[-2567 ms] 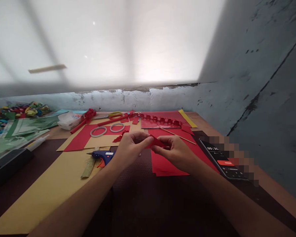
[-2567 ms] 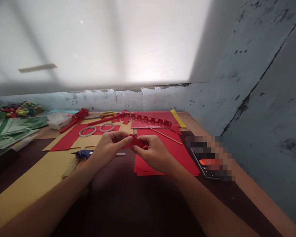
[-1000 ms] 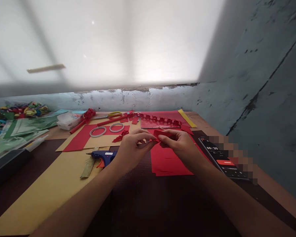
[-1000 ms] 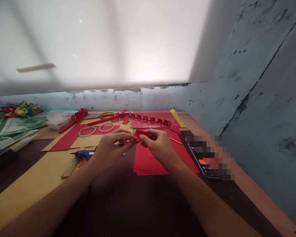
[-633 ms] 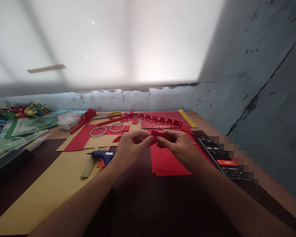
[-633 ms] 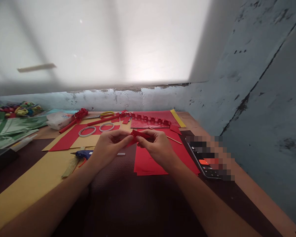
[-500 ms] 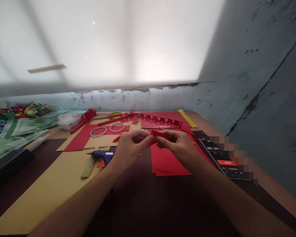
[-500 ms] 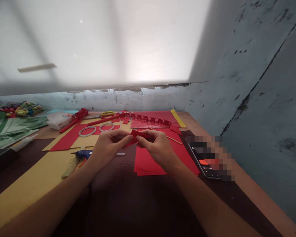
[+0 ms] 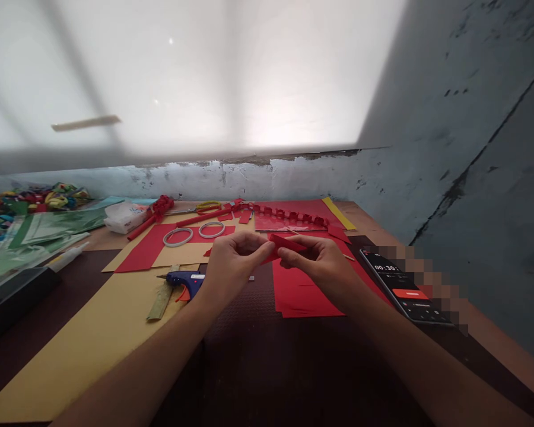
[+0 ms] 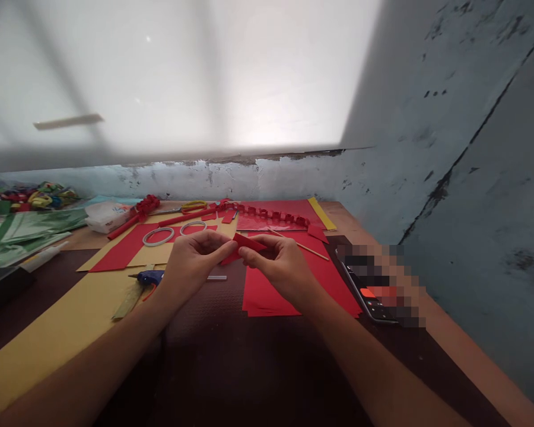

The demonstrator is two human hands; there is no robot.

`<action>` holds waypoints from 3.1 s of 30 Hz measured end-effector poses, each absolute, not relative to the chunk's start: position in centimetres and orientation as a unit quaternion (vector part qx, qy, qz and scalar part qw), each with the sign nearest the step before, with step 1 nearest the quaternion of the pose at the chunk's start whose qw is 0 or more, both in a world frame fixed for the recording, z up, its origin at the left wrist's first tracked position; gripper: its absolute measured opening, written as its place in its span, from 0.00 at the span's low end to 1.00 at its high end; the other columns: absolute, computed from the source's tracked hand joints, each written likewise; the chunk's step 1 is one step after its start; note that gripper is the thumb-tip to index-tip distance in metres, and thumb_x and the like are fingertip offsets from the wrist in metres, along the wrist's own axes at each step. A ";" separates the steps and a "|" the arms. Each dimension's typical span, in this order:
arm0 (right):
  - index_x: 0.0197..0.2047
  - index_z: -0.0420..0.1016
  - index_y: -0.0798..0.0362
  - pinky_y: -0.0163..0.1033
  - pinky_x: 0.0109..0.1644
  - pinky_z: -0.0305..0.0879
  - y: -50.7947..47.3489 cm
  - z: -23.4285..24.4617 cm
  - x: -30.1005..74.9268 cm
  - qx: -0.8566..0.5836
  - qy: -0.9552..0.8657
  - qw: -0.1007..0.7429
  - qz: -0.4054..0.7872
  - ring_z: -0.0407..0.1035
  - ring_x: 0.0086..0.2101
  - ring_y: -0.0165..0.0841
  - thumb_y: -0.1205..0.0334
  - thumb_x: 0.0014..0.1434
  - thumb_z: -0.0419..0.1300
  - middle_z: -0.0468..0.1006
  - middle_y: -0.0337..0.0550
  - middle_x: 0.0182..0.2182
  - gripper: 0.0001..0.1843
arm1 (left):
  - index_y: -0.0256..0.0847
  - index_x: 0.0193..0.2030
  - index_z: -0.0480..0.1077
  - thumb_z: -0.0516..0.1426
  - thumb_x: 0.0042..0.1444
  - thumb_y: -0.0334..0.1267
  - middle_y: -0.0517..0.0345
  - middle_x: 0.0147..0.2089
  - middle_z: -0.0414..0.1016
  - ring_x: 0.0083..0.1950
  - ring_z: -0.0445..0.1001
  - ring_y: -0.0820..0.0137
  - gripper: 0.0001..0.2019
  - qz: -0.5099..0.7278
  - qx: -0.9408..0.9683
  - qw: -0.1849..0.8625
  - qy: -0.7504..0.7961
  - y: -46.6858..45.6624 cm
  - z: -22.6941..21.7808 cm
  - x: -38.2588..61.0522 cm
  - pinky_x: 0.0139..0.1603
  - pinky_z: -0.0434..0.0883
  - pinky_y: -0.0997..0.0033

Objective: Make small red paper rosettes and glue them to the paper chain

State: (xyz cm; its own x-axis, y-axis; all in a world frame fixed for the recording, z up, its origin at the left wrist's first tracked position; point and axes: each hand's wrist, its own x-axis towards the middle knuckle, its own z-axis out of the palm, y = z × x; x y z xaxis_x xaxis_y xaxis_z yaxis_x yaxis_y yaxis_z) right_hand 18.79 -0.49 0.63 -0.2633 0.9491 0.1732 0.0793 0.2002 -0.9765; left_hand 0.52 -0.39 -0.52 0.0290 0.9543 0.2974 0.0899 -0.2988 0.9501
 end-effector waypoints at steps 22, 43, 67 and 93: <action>0.45 0.85 0.48 0.40 0.45 0.69 0.2 0.0 19.1 -0.393 -0.570 0.507 0.513 0.73 0.36 0.32 0.55 0.56 0.69 0.83 0.43 0.36 0.13 | 0.41 0.39 0.80 0.64 0.57 0.36 0.56 0.35 0.82 0.35 0.78 0.70 0.04 0.497 0.695 0.345 0.389 -0.2 -0.6 0.2 0.35 0.72 0.74; 0.42 0.84 0.50 0.39 0.44 0.71 -0.3 0.3 18.4 -0.376 -0.600 0.487 0.512 0.76 0.35 0.32 0.54 0.55 0.70 0.84 0.41 0.35 0.13 | 0.37 0.27 0.74 0.67 0.53 0.44 0.60 0.24 0.76 0.24 0.69 0.77 0.13 0.555 0.561 0.405 0.462 -0.7 -0.3 0.7 0.22 0.64 0.81; 0.38 0.84 0.50 0.42 0.45 0.70 -0.9 1.0 18.4 -0.422 -0.613 0.451 0.492 0.76 0.39 0.38 0.56 0.52 0.70 0.84 0.43 0.36 0.11 | 0.39 0.36 0.81 0.66 0.53 0.47 0.55 0.29 0.80 0.29 0.75 0.70 0.12 0.523 0.565 0.466 0.436 -0.4 -0.5 0.1 0.25 0.68 0.77; 0.33 0.84 0.50 0.39 0.35 0.65 -0.7 0.7 18.4 -0.429 -0.667 0.408 0.453 0.71 0.30 0.33 0.56 0.55 0.66 0.80 0.40 0.28 0.08 | 0.40 0.35 0.80 0.64 0.55 0.47 0.56 0.29 0.77 0.28 0.72 0.71 0.12 0.497 0.602 0.437 0.446 -0.2 -0.6 0.2 0.24 0.67 0.77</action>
